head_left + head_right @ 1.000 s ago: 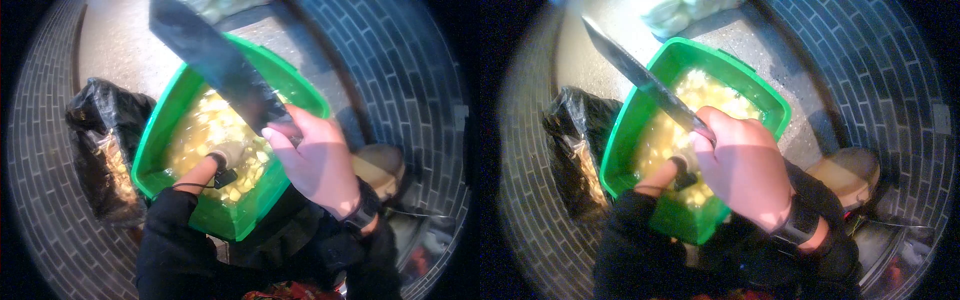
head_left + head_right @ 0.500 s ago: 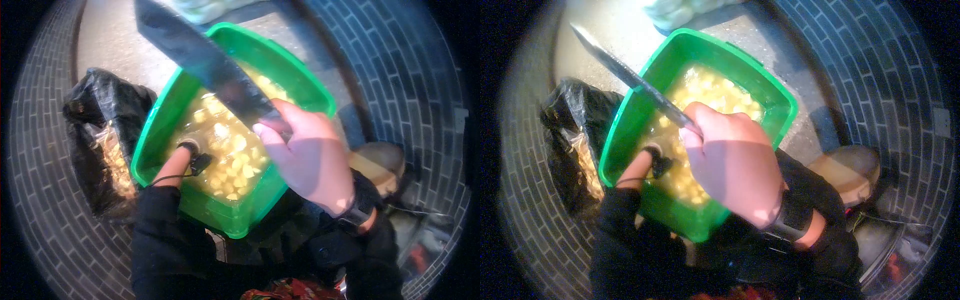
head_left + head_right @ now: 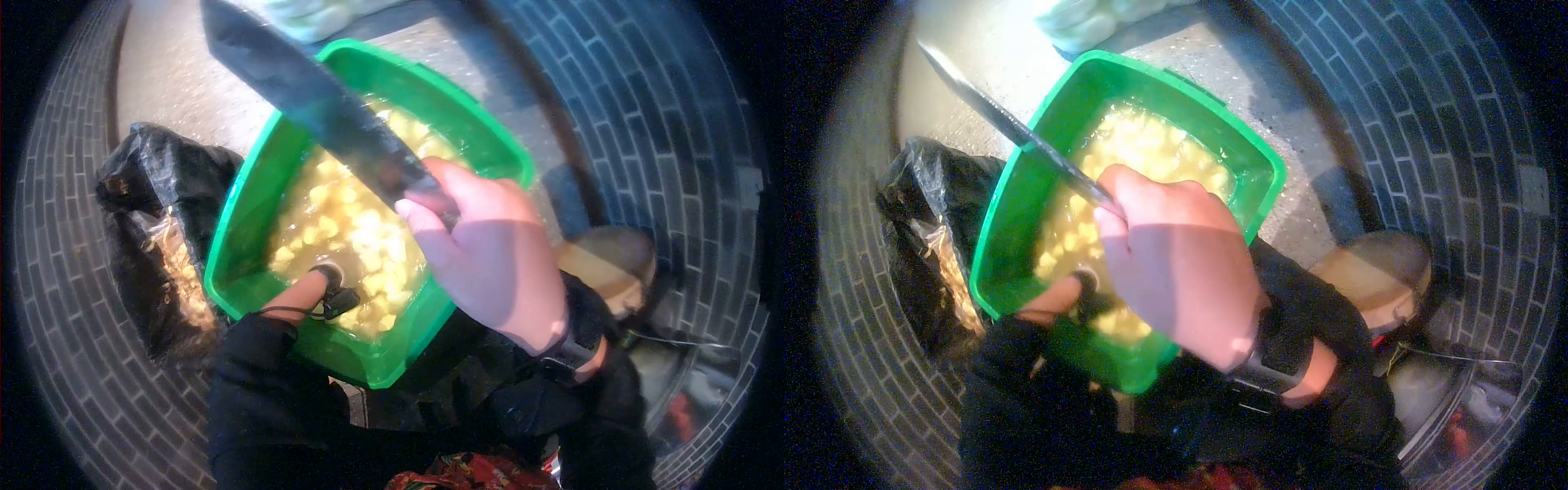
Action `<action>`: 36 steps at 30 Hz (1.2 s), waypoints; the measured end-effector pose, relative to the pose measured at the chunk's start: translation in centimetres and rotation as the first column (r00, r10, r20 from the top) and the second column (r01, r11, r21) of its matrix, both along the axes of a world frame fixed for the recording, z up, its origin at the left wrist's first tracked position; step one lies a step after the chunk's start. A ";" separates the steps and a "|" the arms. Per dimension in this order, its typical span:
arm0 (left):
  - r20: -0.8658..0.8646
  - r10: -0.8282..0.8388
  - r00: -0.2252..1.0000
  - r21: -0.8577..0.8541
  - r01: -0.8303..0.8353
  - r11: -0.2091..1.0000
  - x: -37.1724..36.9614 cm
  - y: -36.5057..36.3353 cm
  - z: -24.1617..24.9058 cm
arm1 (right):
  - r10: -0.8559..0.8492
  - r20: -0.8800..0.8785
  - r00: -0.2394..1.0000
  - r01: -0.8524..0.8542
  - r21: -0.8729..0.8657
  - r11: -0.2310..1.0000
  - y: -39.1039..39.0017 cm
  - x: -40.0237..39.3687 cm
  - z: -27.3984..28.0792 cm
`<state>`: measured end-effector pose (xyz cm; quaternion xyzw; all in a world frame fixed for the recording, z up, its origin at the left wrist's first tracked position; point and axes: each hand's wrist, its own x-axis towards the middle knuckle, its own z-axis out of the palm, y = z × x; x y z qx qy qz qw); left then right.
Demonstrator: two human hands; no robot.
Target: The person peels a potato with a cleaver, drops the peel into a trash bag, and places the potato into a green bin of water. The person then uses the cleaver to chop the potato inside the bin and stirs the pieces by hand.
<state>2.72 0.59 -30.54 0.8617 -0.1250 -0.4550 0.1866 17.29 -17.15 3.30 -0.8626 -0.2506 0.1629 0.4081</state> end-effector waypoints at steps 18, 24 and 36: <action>0.028 0.031 0.999 0.003 -0.031 1.000 2.2 3.2 1.2 | 0.038 0.001 0.999 -0.038 -0.027 0.999 0.6 -0.6 -0.2; -0.012 0.097 0.995 0.215 -0.092 0.972 0.5 9.3 0.5 | 0.050 -0.002 0.999 -0.050 0.009 0.999 0.8 -0.8 -0.4; 0.021 -0.061 0.998 -0.139 0.064 0.988 -1.0 -3.8 0.9 | 0.050 0.008 0.999 -0.050 -0.017 0.999 0.7 -0.7 -0.3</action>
